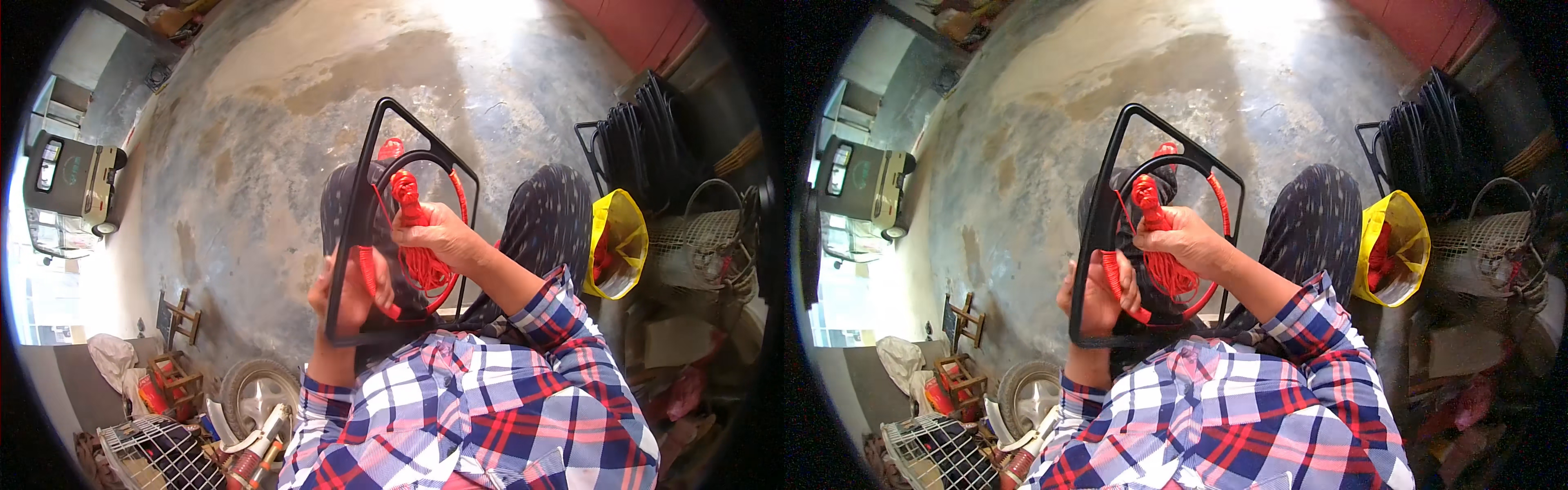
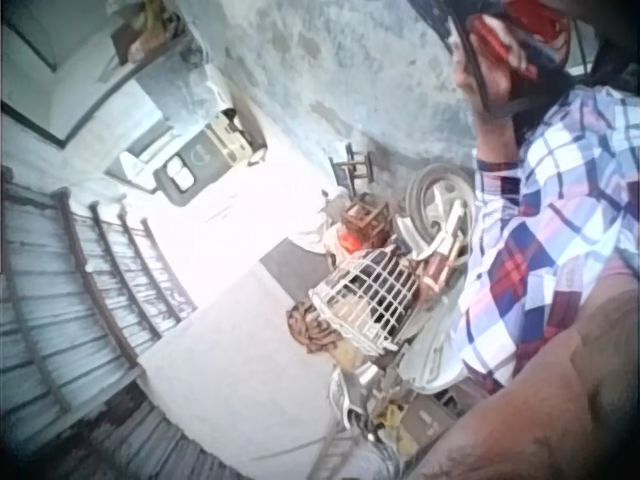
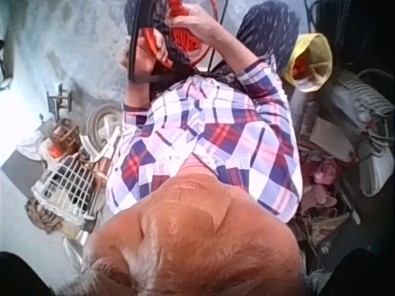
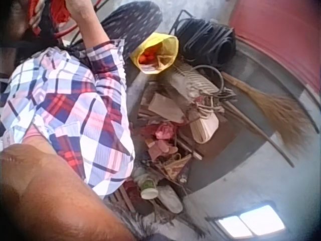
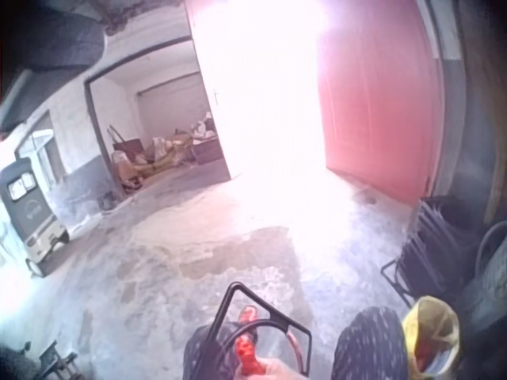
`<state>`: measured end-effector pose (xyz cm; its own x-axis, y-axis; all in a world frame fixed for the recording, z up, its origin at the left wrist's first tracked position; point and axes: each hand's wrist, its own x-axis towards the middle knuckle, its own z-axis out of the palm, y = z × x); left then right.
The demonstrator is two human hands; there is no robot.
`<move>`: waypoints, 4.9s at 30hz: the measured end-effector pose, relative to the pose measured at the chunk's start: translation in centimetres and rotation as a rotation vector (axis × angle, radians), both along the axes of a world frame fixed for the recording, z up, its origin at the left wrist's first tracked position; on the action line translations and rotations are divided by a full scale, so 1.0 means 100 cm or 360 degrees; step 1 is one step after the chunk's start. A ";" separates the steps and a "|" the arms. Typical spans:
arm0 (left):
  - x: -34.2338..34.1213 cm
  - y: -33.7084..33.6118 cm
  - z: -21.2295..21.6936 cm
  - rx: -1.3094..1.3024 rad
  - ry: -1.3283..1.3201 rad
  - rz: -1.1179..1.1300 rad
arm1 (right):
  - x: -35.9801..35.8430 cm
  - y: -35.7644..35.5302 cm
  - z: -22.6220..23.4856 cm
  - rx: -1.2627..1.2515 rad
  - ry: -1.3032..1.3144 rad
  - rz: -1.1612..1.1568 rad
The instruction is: Wrapping a red braided string around a black triangular plastic handle frame.
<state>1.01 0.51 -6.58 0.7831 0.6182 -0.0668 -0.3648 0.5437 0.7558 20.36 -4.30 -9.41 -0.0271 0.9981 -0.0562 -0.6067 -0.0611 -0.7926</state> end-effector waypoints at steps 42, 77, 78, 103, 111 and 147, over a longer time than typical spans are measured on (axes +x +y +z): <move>-0.015 0.044 0.060 0.0710 0.1032 0.0369 | -0.003 0.003 -0.021 -0.0058 -0.0334 0.0087; 0.007 0.013 0.032 0.1205 0.0661 0.0552 | 0.006 0.007 0.042 0.0503 -0.1934 -0.1203; 0.008 0.011 0.034 0.1232 0.0654 0.0532 | 0.004 0.011 0.047 0.0538 -0.2118 -0.1267; -0.028 0.030 0.012 0.0250 0.0773 0.0471 | 0.026 -0.077 0.068 0.0607 0.0246 0.0059; -0.028 0.033 0.012 0.0258 0.0778 0.0457 | 0.039 -0.084 0.028 -0.0050 -0.0647 -0.0268; -0.013 0.011 0.029 0.0365 0.0711 0.0391 | -0.027 0.000 0.021 0.0018 -0.0076 0.0223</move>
